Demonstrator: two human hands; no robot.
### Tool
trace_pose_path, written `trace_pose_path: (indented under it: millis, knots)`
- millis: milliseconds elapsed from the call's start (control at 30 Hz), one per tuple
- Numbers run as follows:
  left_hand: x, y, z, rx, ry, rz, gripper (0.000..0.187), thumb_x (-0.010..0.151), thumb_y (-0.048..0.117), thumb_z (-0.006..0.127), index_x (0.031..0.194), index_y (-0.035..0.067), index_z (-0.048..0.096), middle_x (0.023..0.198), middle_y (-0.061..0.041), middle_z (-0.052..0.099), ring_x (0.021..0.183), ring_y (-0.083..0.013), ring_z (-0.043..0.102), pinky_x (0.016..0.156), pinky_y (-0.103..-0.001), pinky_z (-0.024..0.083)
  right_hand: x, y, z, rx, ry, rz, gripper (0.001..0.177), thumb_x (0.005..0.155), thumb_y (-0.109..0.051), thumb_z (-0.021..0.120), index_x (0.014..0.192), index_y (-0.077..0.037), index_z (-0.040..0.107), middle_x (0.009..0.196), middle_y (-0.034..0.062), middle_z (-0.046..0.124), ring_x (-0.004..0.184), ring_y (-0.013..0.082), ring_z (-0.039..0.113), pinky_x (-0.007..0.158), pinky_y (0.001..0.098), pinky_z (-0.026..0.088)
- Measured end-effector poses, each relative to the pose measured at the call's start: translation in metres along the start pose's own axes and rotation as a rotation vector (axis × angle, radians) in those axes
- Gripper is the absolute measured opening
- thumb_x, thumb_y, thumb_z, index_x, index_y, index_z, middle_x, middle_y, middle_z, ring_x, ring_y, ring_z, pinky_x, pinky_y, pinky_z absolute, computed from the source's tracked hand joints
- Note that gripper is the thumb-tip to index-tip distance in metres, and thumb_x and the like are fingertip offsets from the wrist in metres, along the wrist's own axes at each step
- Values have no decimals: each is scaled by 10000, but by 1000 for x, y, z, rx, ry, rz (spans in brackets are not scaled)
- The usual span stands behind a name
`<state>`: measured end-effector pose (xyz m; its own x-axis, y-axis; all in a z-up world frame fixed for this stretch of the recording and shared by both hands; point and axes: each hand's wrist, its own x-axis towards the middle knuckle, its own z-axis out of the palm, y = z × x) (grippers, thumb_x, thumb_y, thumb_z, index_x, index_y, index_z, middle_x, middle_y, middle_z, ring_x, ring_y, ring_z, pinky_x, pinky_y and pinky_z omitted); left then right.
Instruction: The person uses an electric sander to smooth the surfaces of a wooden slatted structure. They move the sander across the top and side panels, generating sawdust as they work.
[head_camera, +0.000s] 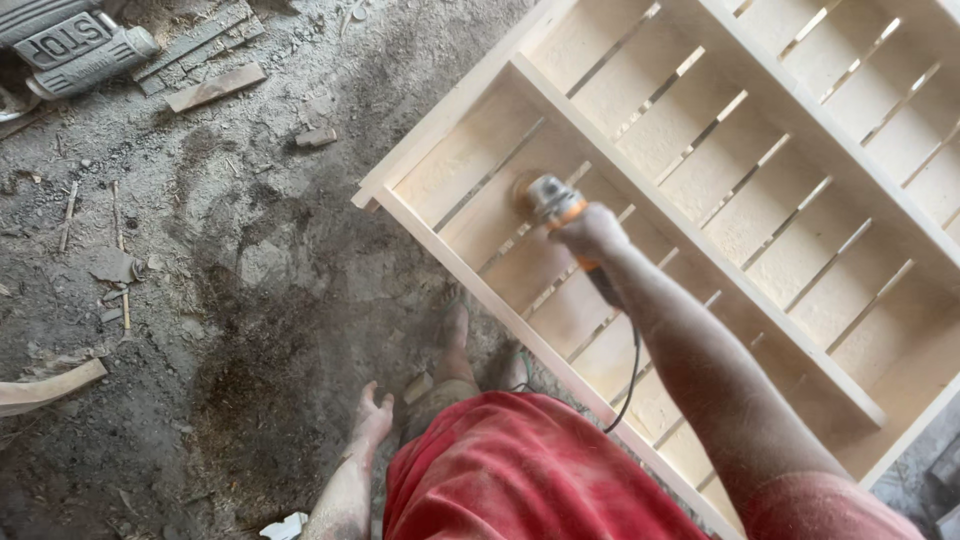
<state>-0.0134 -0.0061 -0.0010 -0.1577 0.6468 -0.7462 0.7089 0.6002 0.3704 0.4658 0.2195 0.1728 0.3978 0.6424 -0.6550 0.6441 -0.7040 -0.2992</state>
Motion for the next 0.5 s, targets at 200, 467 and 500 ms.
trace_pose_path:
  millis: [200,467,500]
  knots:
    - [9,6,5,108,-85,-121,677,964,434,612,1561,193,400,1493,-180,556,1388,-402,516,1184,-477,370,-45,-41,49,-133,-64,-180,472,664,-372,868,1010,-66,769,925,137,770,833,278,749,775,407,595]
    - [17,13,13,-149,44,95,650,939,348,663,1497,72,477,1490,-235,542,1388,-379,525,1130,-448,433,-34,-59,46,-10,-107,-140,459,650,-329,832,1033,-85,765,908,108,780,829,239,763,756,379,615]
    - [18,12,12,-160,54,102,650,944,348,659,1501,67,476,1489,-238,541,1386,-381,525,1127,-449,435,-23,-56,37,88,-104,-113,448,638,-300,816,1036,-99,767,901,86,788,818,222,771,742,369,628]
